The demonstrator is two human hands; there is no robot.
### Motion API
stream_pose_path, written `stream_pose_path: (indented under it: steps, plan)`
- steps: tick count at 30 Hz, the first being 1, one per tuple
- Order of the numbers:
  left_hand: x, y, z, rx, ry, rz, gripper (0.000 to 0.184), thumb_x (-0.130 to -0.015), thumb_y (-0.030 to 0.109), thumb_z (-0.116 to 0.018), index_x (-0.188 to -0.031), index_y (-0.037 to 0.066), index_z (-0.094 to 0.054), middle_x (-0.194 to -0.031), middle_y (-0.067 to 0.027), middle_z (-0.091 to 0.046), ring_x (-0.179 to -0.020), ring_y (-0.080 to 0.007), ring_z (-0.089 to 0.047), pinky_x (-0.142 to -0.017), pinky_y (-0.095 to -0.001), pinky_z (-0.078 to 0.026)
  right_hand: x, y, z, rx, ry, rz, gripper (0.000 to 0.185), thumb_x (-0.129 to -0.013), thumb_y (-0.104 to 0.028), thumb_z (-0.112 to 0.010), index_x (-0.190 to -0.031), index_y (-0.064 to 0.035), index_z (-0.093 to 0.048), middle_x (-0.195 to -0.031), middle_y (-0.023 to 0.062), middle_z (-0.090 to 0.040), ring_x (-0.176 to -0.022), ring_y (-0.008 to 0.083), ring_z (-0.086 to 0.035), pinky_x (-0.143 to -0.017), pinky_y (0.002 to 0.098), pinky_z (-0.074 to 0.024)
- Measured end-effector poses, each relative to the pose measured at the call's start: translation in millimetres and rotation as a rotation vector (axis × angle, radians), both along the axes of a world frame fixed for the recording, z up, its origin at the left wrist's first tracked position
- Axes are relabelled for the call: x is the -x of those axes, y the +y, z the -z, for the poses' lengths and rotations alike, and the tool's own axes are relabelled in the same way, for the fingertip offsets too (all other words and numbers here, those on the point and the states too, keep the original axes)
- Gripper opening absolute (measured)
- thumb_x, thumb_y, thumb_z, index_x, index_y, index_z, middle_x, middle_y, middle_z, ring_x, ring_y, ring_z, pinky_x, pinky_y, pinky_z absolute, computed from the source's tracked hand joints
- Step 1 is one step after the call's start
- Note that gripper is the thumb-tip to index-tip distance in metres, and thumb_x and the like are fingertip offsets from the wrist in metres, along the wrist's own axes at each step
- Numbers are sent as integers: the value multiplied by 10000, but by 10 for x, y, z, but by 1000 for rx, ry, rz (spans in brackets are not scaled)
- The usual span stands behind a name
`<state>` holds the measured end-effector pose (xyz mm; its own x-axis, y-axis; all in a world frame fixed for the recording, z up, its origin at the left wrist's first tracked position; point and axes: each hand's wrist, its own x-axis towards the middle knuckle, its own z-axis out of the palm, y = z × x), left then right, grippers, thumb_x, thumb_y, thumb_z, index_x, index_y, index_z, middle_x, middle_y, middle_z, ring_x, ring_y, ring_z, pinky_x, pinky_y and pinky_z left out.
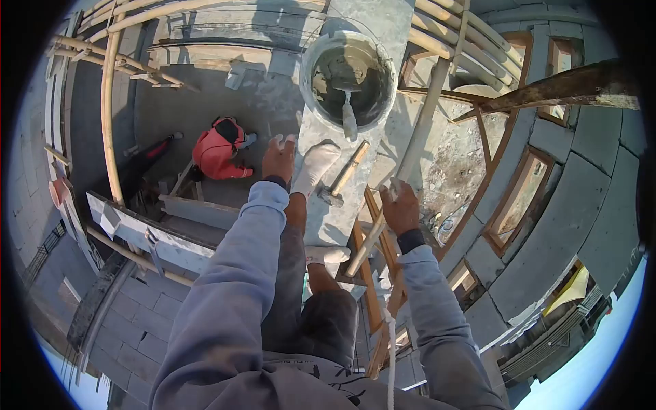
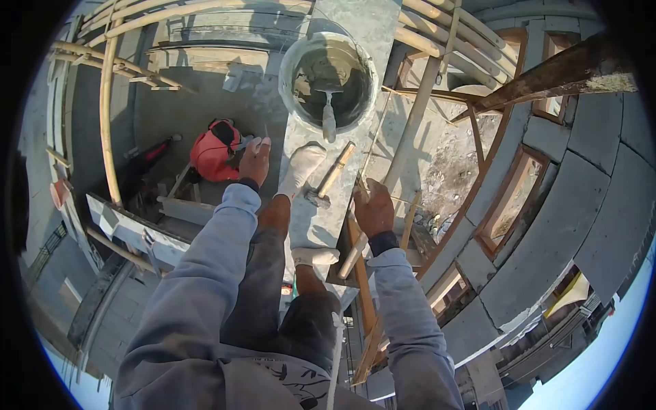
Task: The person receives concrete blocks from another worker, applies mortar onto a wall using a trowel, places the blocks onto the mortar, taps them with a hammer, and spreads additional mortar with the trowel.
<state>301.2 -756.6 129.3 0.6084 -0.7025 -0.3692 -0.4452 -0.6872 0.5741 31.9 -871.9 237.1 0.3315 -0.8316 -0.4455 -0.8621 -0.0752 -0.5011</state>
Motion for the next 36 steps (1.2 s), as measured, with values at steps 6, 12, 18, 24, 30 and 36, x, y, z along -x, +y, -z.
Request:
stream_pose_path:
  steps: [6, 12, 18, 24, 30, 36]
  plan:
    - [-829, -1069, 983, 34, -114, 8, 307, -882, 171, -511, -1187, 141, -492, -1062, -191, -553, -936, -344, -574, -813, -364, -469, -1524, -996, 1096, 3, 350, -310, 437, -785, -374, -603, -1053, -30, -582, -1043, 139, -593, -1055, 303, -531, -869, 393, -459]
    - [-952, -1530, 729, 15, 259, -105, 558, -852, 483, -485, -1085, -15, -582, -1037, -231, -604, -997, -360, -566, -876, -387, -421, -1766, -1009, 1565, -155, 625, -466, 428, -760, -322, -605, -1070, -27, -587, -1079, 161, -604, -1053, 281, -560, -843, 390, -487]
    - [-786, -1570, 711, 137, 391, -374, 462, -844, 424, -544, -1083, 35, -612, -992, -211, -625, -947, -311, -600, -831, -351, -444, -1656, -1672, 1014, -267, 546, -686, 371, -757, -326, -546, -886, 6, -651, -980, 222, -627, -910, 366, -614, -818, 417, -483]
    - [-764, -1631, 584, 104, 405, -431, 414, -827, 408, -578, -971, 26, -651, -819, -172, -651, -761, -278, -627, -720, -337, -467, -2242, -2312, 1312, -417, 629, -780, 338, -741, -278, -529, -922, -29, -670, -1017, 167, -635, -945, 320, -612, -820, 399, -473]
    - [-845, -1688, 547, -35, 444, -403, 413, -808, 411, -597, -904, 15, -665, -750, -161, -646, -698, -276, -622, -677, -347, -467, -2834, -1682, 1012, -335, 587, -798, 262, -730, -204, -544, -893, -55, -685, -939, 158, -656, -910, 285, -634, -754, 367, -505]
    - [-759, -1660, 925, 252, 450, -434, 456, -800, 415, -598, -966, -8, -639, -841, -169, -654, -792, -285, -633, -730, -357, -467, -1644, -1281, 1099, -245, 413, -996, 249, -703, -160, -604, -868, 26, -614, -813, 174, -607, -699, 310, -630, -636, 370, -524]
